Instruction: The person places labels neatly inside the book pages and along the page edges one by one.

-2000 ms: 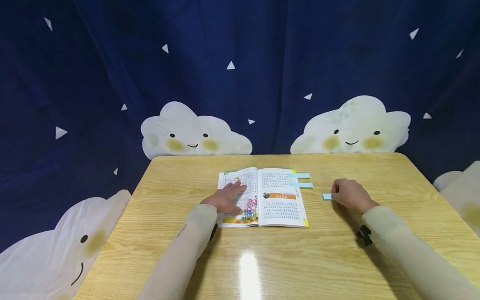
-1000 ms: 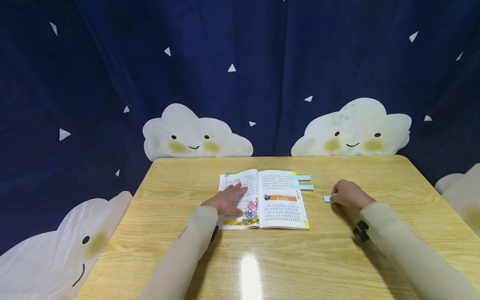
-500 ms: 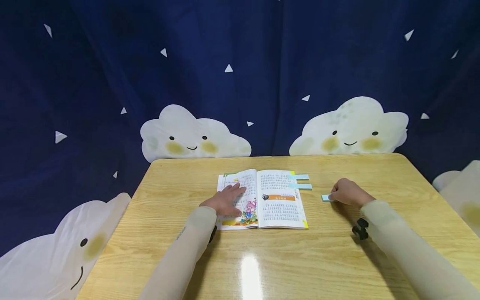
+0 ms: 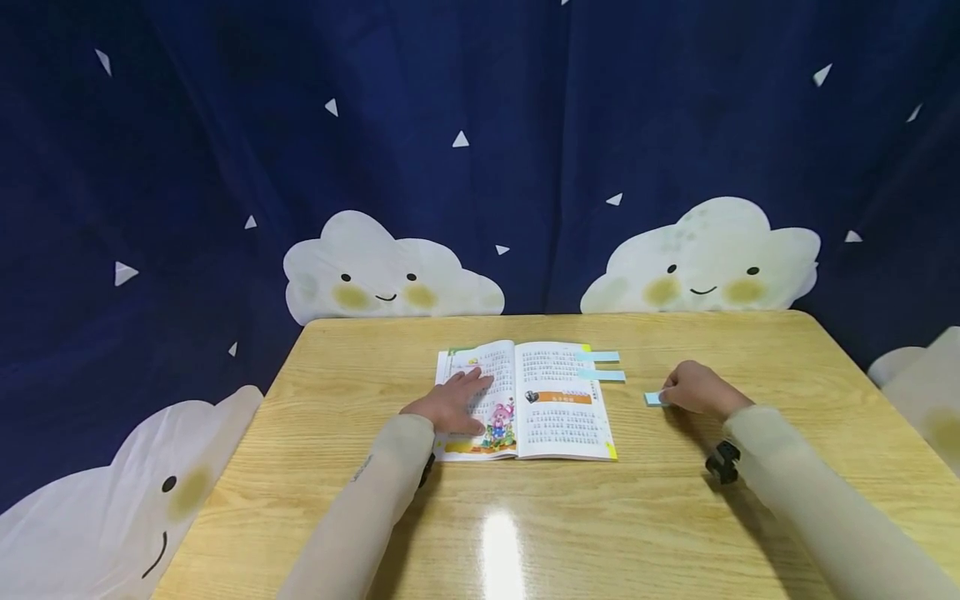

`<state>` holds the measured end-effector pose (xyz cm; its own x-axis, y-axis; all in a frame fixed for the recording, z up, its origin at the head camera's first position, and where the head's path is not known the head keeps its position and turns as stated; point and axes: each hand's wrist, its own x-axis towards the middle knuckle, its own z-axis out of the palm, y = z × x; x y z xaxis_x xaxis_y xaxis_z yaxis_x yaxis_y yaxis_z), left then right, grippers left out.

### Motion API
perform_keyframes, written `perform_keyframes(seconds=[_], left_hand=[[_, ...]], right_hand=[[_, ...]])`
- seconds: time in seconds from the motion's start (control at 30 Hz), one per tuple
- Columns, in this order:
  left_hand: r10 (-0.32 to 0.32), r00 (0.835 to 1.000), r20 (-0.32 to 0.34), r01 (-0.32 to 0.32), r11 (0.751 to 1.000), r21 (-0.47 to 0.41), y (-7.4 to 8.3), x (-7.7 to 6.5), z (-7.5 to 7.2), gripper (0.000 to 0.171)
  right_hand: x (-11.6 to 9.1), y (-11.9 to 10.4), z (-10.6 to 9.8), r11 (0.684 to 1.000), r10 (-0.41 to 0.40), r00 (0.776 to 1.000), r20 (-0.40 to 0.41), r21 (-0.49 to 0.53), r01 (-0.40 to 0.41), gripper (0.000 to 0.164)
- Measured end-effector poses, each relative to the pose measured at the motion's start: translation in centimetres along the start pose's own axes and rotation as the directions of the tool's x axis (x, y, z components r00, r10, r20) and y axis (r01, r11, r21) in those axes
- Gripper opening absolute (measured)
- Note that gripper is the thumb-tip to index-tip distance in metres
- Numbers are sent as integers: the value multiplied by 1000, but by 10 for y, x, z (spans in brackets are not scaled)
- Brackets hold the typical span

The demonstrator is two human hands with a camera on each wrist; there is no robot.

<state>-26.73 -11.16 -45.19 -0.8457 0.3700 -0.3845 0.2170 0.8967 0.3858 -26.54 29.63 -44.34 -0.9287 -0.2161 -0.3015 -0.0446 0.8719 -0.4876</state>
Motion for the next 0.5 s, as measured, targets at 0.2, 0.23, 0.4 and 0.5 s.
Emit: perform_keyframes(seconds=[0.2, 0.23, 0.4, 0.5], left_hand=[[-7, 1000, 1, 7, 1000, -18, 0, 0, -1, 87], [-8, 1000, 0, 8, 1000, -19, 0, 0, -2, 87], [-12, 1000, 2, 12, 1000, -24, 1, -1, -1, 86], [-9, 1000, 2, 9, 1000, -20, 1, -1, -1, 86]], right_hand=[[1, 2, 1, 1000, -10, 1000, -25, -14, 10, 29], [2, 2, 1, 1000, -9, 1000, -27, -15, 8, 27], [-1, 1, 1, 1000, -14, 1000, -28, -9, 14, 24], [-2, 1, 2, 1000, -22, 999, -28, -5, 22, 24]])
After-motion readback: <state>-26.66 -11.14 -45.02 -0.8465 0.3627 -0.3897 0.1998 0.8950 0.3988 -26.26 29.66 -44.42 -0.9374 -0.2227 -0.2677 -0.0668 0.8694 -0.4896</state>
